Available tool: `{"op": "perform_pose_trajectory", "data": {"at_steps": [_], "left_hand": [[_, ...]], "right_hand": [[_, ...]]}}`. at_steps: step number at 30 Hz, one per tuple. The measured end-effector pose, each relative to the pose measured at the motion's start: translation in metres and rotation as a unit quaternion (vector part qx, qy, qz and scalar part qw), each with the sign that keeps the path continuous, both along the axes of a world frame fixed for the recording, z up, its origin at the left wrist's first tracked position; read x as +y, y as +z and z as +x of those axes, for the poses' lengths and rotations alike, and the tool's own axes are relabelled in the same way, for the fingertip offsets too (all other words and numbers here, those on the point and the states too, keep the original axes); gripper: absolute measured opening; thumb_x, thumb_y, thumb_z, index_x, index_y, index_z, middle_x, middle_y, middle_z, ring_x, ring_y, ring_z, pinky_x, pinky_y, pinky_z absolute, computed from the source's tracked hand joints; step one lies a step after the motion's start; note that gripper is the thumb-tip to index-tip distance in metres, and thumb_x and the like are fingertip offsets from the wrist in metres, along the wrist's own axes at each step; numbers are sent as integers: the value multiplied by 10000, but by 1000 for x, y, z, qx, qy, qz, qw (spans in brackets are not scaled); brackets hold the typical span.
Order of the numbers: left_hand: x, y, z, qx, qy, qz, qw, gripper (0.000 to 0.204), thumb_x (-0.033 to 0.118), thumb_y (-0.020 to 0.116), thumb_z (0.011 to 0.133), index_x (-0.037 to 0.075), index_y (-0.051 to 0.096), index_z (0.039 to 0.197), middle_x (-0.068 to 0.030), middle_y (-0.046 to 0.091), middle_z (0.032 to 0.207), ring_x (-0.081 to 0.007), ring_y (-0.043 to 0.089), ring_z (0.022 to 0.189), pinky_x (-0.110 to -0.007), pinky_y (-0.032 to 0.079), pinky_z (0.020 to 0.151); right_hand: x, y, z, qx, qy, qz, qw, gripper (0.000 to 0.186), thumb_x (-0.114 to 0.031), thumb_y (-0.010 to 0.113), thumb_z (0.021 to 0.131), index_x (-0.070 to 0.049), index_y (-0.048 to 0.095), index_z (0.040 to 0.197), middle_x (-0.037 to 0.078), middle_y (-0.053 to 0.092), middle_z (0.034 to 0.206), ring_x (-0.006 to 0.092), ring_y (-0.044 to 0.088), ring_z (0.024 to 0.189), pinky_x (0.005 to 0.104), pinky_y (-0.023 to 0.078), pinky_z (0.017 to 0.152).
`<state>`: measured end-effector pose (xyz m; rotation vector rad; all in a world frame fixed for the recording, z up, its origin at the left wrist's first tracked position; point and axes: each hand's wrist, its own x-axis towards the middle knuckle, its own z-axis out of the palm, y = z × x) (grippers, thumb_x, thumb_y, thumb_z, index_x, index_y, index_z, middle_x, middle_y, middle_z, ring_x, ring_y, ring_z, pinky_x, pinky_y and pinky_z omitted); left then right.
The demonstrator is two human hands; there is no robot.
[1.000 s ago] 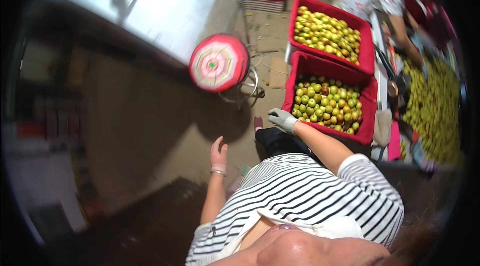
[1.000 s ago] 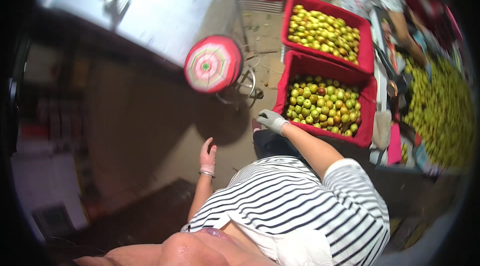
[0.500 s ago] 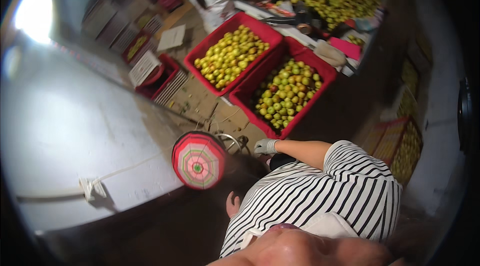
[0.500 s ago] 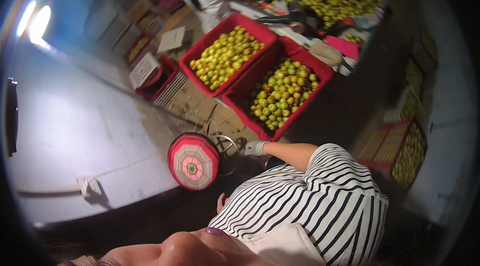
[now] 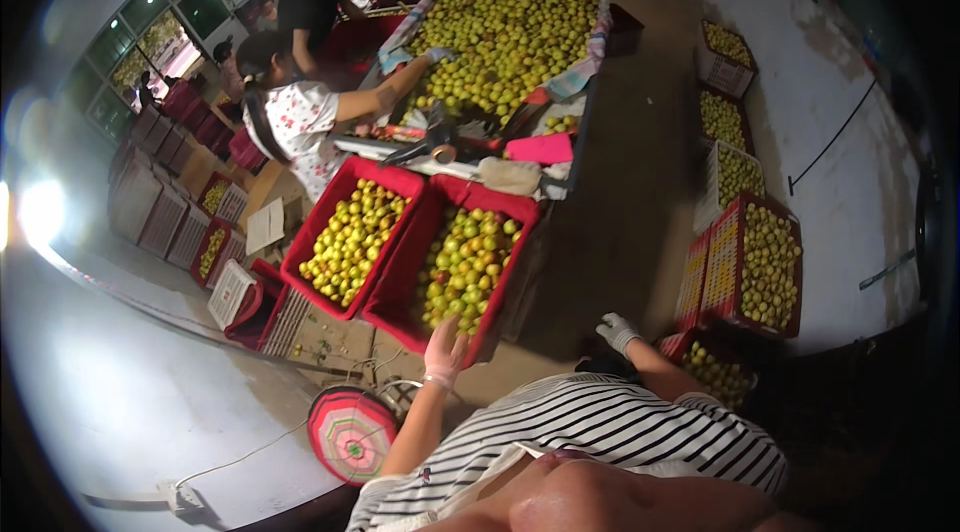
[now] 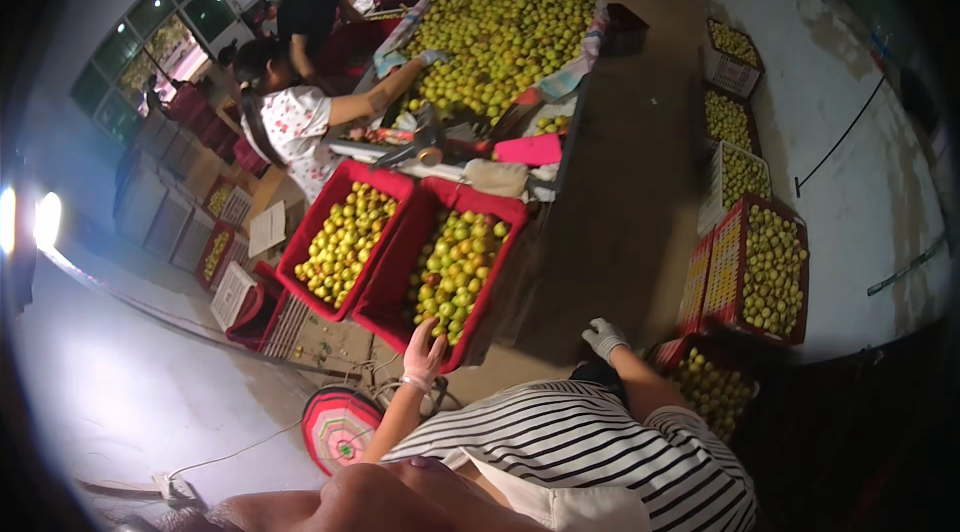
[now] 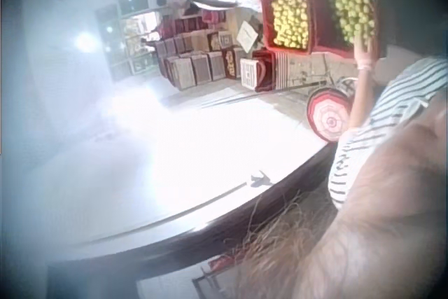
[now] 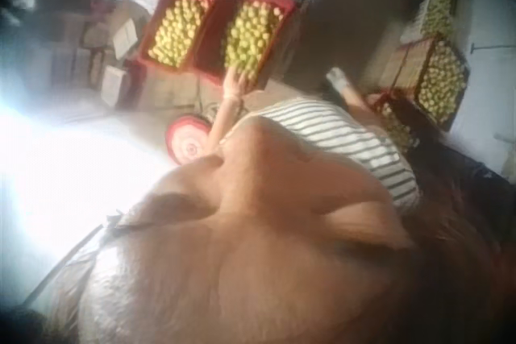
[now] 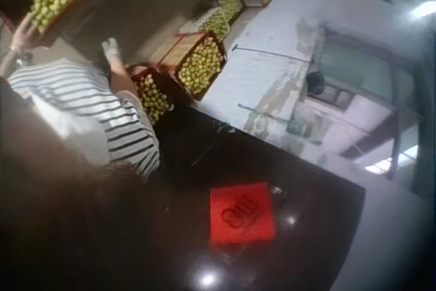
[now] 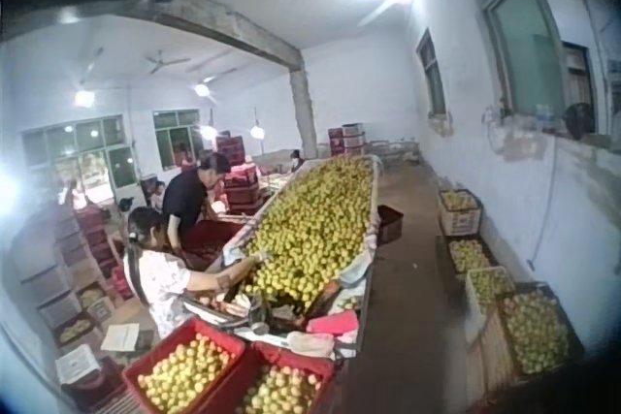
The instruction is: The person sorts green apples by hand from a large pile on a table into red crates. They wear gloves and repeatedly pick, inspect, and place apples into the containers while another worker assists nearby.
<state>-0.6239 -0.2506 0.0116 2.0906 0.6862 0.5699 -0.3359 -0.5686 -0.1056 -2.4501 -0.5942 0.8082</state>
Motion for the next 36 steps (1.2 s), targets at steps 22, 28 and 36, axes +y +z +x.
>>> {"op": "perform_pose_trajectory", "data": {"at_steps": [22,28,36], "left_hand": [[199,-30,476,-150,30,-8,988,515,73,613,909,-17,437,1385,-142,513,1375,-233,516,1234,-344,399,1046],[235,-42,547,-75,143,10,987,500,170,582,932,25,459,1394,-173,502,1385,-308,479,1278,-397,380,1069],[269,-56,584,-11,224,-81,971,506,234,557,967,30,435,1413,-190,472,1413,-328,477,1271,-394,388,1059]], "right_hand": [[-62,-2,393,224,33,-158,961,508,-373,539,931,-92,527,1354,163,516,1398,349,484,1286,418,401,1059],[-137,16,422,217,-119,-274,929,468,-383,536,927,-96,570,1295,171,552,1338,352,522,1229,419,425,1018],[-91,49,530,189,-129,-267,936,427,-396,532,922,-103,627,1217,181,600,1259,355,574,1154,421,458,964]]}}
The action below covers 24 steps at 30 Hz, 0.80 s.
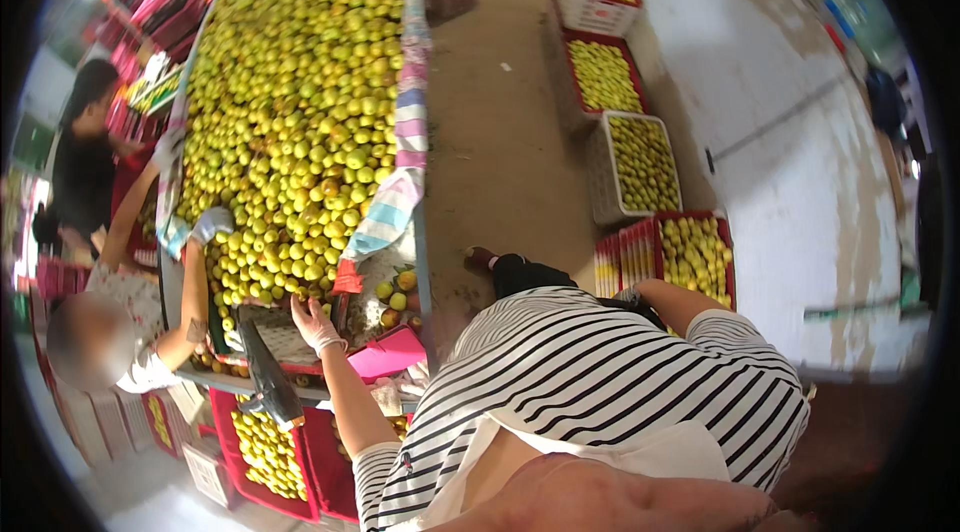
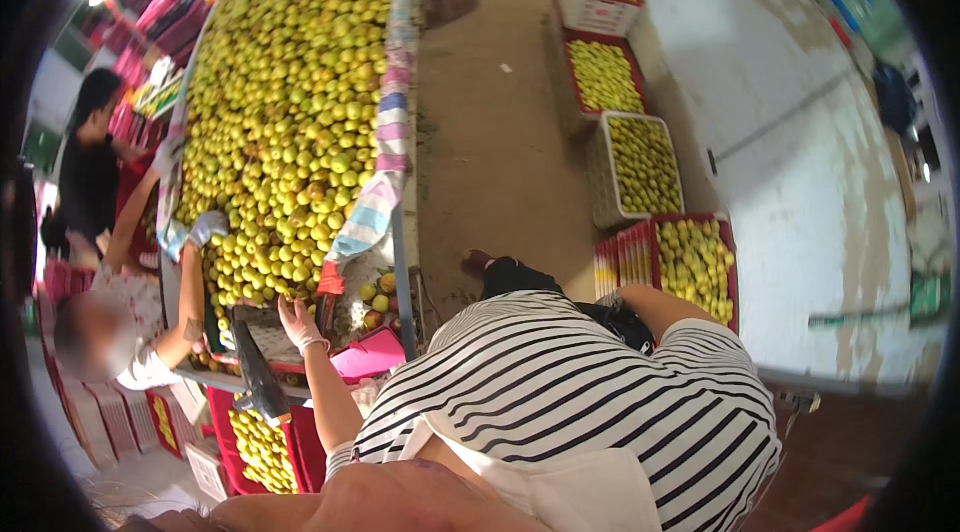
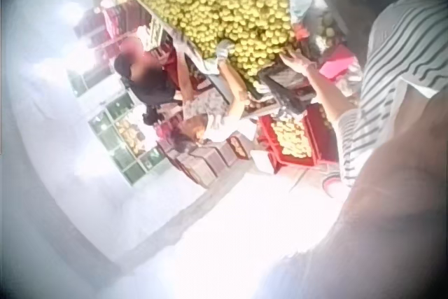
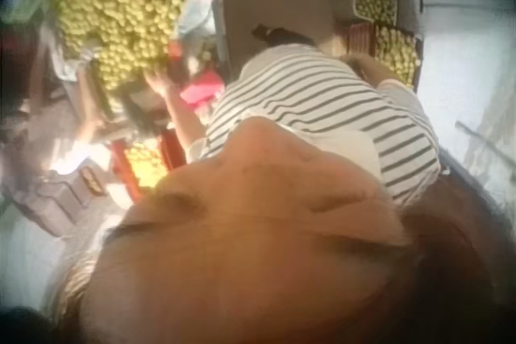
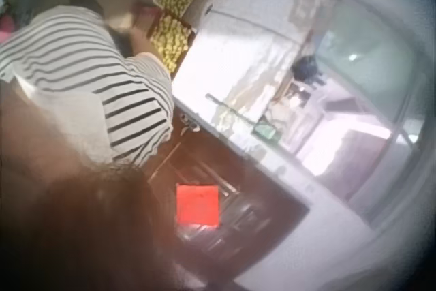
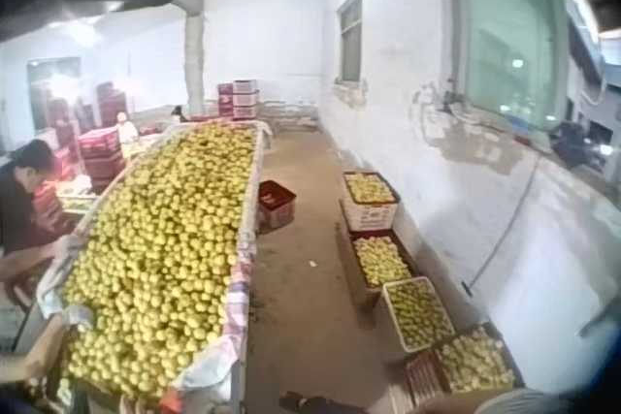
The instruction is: The person sorts green apples by hand from a large pile on a table into red crates. They wear gloves and repeatedly pick, inspect, and place apples into the containers while another worker assists nearby.
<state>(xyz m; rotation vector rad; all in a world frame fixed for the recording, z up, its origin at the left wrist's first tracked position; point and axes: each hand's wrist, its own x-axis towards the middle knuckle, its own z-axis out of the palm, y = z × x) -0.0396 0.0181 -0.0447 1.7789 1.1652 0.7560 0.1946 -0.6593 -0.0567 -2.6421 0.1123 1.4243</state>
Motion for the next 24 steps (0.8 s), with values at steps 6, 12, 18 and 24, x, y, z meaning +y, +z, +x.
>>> {"op": "perform_pose_trajectory", "data": {"at_steps": [6,12,18,24], "left_hand": [[3,-2,15,-89,142,-65,984,512,203,566,953,-2,426,1401,-185,504,1384,-327,507,1238,-375,404,1044],[-12,23,15,232,226,40,945,588,363,567,918,102,416,1423,-172,506,1377,-357,513,1226,-424,438,1006],[-19,32,22,274,247,40,929,637,455,565,917,148,385,1446,-161,505,1373,-367,512,1218,-435,459,964],[-16,51,37,285,274,-13,918,624,441,555,924,145,383,1446,-176,515,1349,-392,538,1160,-459,458,949]], "right_hand": [[93,-13,138,32,193,5,981,408,-405,529,918,-107,670,1158,189,636,1200,358,612,1098,422,482,924],[293,105,229,-148,503,102,845,389,-428,506,896,-93,686,982,161,694,914,374,652,903,467,515,799],[529,193,229,-270,665,461,522,342,-121,577,843,-97,583,1185,144,606,1166,339,571,1059,429,455,944],[657,111,138,-165,872,365,280,679,-418,607,860,-96,423,1429,101,377,1503,281,288,1413,503,172,1177]]}}
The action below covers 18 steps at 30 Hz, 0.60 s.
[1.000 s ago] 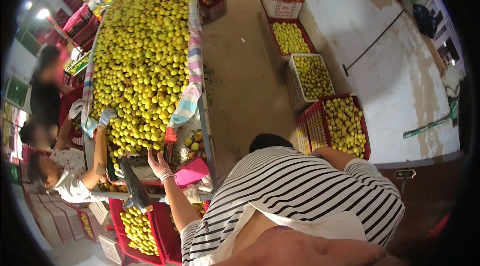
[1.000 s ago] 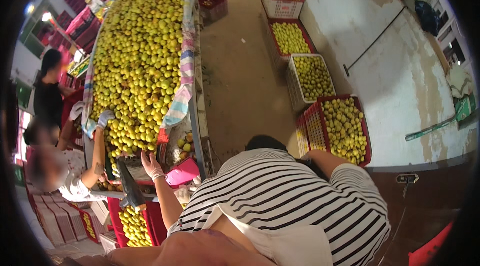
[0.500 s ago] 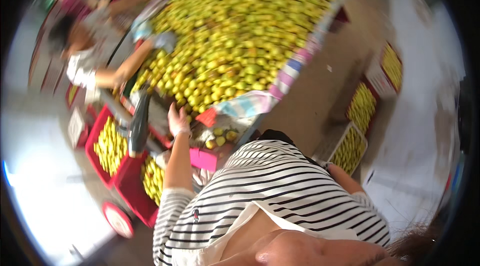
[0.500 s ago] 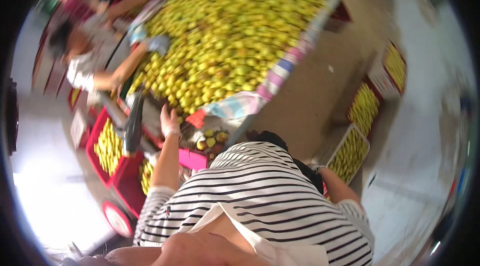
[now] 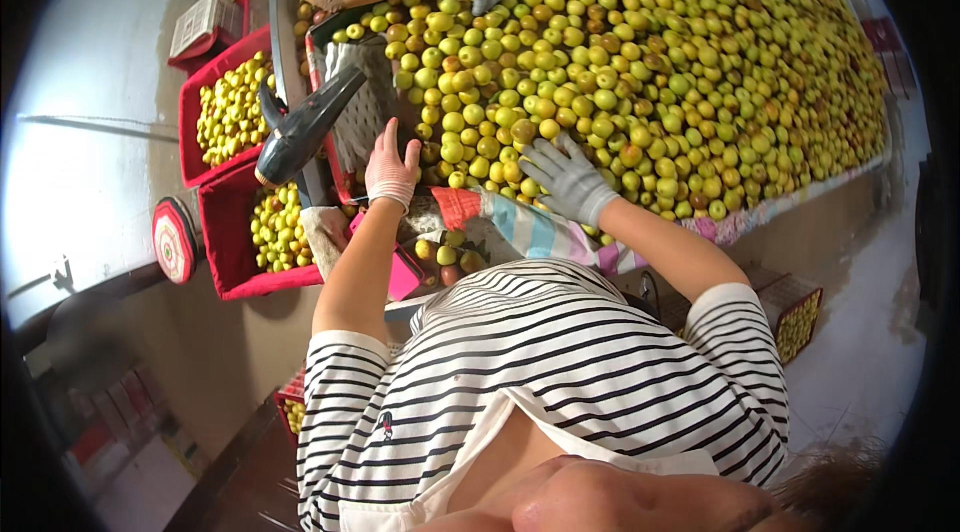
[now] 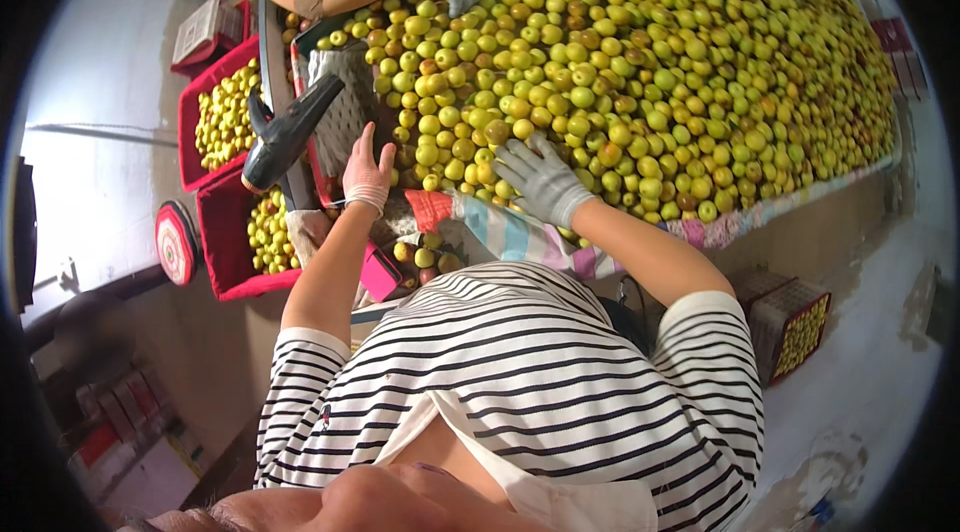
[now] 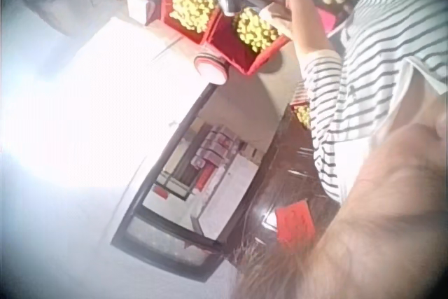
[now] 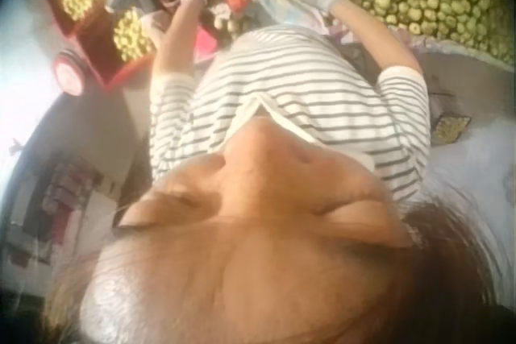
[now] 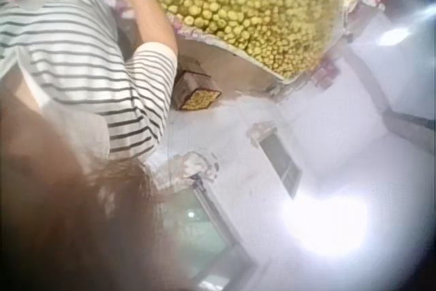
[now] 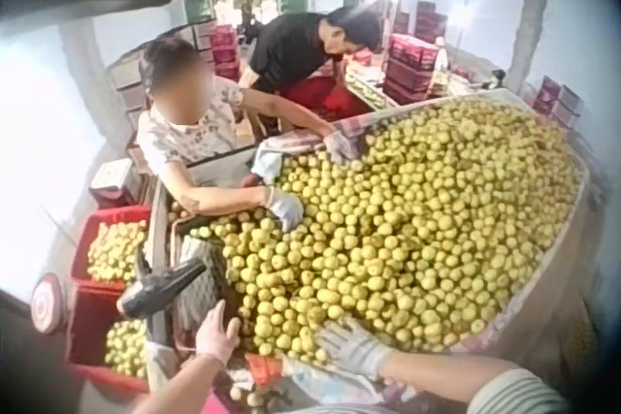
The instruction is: The person sorts green apples by hand from a large pile on a table into red crates. They wear gloves and repeatedly pick, inspect, and place apples into the containers while another worker assists nearby.
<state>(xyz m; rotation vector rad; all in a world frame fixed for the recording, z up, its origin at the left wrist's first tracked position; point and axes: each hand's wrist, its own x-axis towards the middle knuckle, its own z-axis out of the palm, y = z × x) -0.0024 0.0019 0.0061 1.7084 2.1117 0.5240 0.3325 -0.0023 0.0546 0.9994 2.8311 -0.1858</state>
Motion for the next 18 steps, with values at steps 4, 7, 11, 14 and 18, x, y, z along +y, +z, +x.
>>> {"op": "perform_pose_trajectory", "data": {"at_steps": [4,7,11,14,18], "left_hand": [[2,-1,1,6,12,8,1000,604,438,533,941,143,381,1446,-190,536,1316,-396,559,1124,-463,472,923],[-3,-2,-2,10,22,8,1000,595,435,508,955,128,381,1448,-205,536,1311,-409,554,1122,-468,472,918],[3,7,0,-7,26,2,1000,583,411,458,979,113,342,1466,-221,504,1342,-431,531,1139,-471,465,929],[7,3,0,2,13,19,1000,601,408,443,984,91,312,1478,-242,492,1345,-444,524,1142,-471,465,924],[7,6,1,-2,9,1,1000,629,423,441,985,82,292,1493,-250,505,1320,-445,534,1117,-475,468,909]], "right_hand": [[48,-17,-65,15,37,24,999,771,-526,642,808,-103,436,1419,99,407,1466,281,320,1384,545,167,1161],[77,-8,-119,-18,63,-1,998,785,-576,643,793,-140,448,1417,90,385,1482,274,319,1387,655,166,1109],[127,-57,-157,125,9,13,992,667,-502,609,852,-185,452,1418,55,378,1508,231,326,1394,641,177,1112],[162,-66,-173,138,20,-9,990,600,-466,546,912,-185,432,1430,42,336,1541,219,281,1430,584,172,1144],[207,-43,-164,137,53,24,989,605,-481,491,948,-186,394,1467,58,321,1552,244,281,1437,517,147,1184]]}}
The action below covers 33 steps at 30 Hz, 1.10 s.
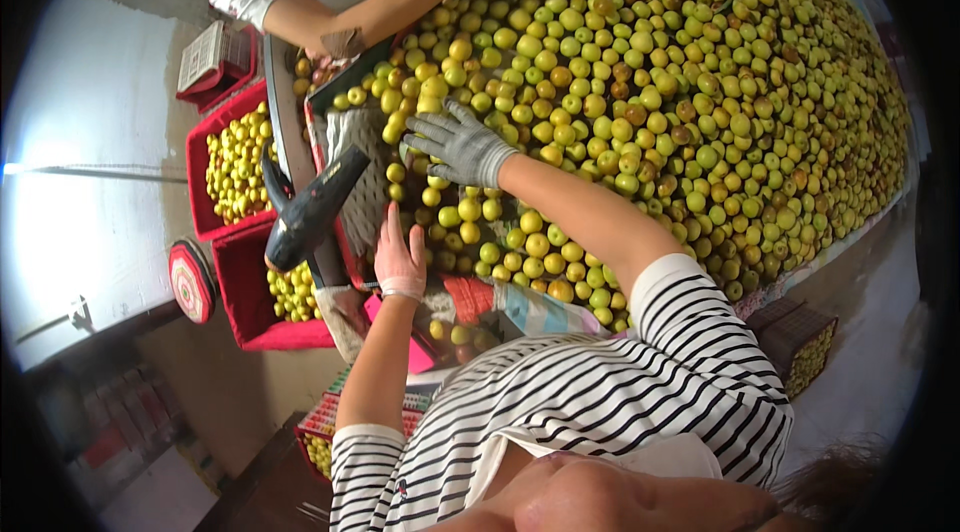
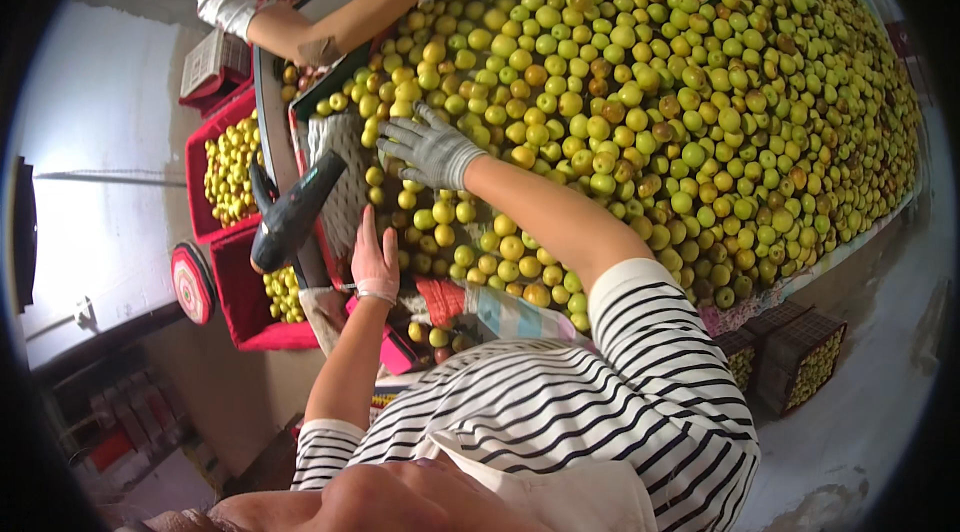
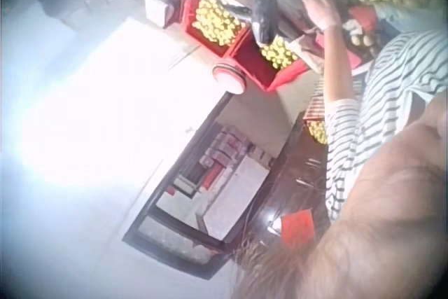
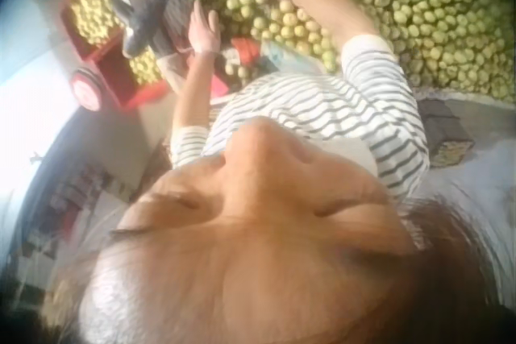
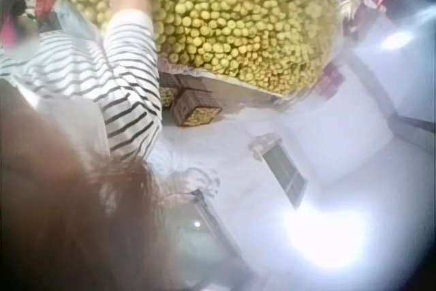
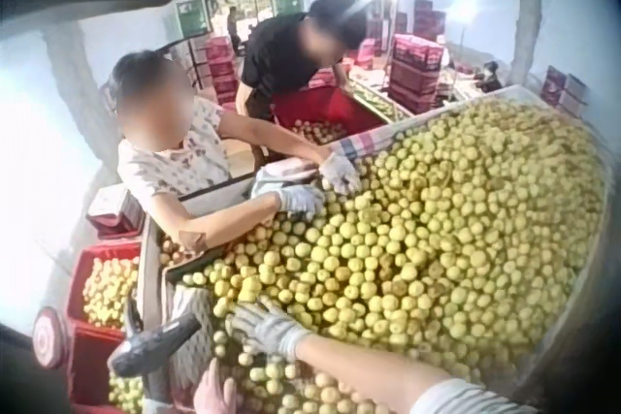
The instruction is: The person sorts green apples by hand from a large pile on a table into red crates. They wear gloves and repeatedly pick, inspect, and place apples into the containers while another worker assists nearby.
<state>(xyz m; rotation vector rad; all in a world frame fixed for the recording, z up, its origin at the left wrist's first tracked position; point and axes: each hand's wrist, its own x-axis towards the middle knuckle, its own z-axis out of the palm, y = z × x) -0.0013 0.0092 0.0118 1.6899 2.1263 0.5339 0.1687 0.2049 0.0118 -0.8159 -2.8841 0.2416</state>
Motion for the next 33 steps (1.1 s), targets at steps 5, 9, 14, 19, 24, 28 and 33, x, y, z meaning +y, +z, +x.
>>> {"op": "perform_pose_trajectory", "data": {"at_steps": [5,9,14,19,24,28,33], "left_hand": [[-6,4,0,11,-10,8,1000,620,402,454,981,70,308,1484,-247,503,1332,-445,528,1137,-471,464,922],[6,12,6,-11,-31,-32,999,630,386,473,969,44,316,1474,-263,506,1328,-447,528,1142,-474,465,926],[2,9,4,3,-26,-61,998,618,371,472,969,33,325,1465,-272,508,1322,-452,537,1133,-472,471,920],[3,11,2,-11,-21,-93,995,629,396,463,970,25,328,1460,-267,499,1342,-445,525,1169,-469,463,942],[8,18,3,-7,-28,-105,994,625,383,476,959,24,341,1454,-275,498,1350,-442,545,1149,-463,466,941],[9,20,6,-24,-24,-129,991,631,387,477,961,24,334,1457,-293,511,1319,-459,570,1093,-478,487,890],[2,14,3,-20,-31,-109,993,641,379,482,962,23,312,1468,-296,507,1323,-459,565,1098,-473,486,898]], "right_hand": [[86,50,84,8,-279,-2,960,609,-452,497,949,-111,402,1444,114,364,1495,250,302,1402,465,143,1172],[115,7,141,-150,-408,54,899,734,-519,408,958,-56,276,1512,142,209,1594,328,174,1473,526,88,1184],[96,10,59,-117,-366,3,923,780,-534,414,939,-16,273,1506,182,212,1586,397,159,1461,560,83,1178],[82,-5,9,-34,-332,21,942,811,-549,489,889,15,355,1456,202,296,1538,395,240,1416,582,83,1173],[70,-32,-40,-13,-262,21,965,709,-496,440,916,-24,404,1444,168,334,1528,373,229,1433,559,44,1183],[59,-26,-64,28,-192,-42,980,641,-455,415,934,-47,422,1429,166,331,1524,356,233,1436,542,50,1189],[23,-51,-104,51,-90,1,995,572,-412,478,921,-77,475,1385,145,394,1495,330,280,1425,542,64,1187]]}}
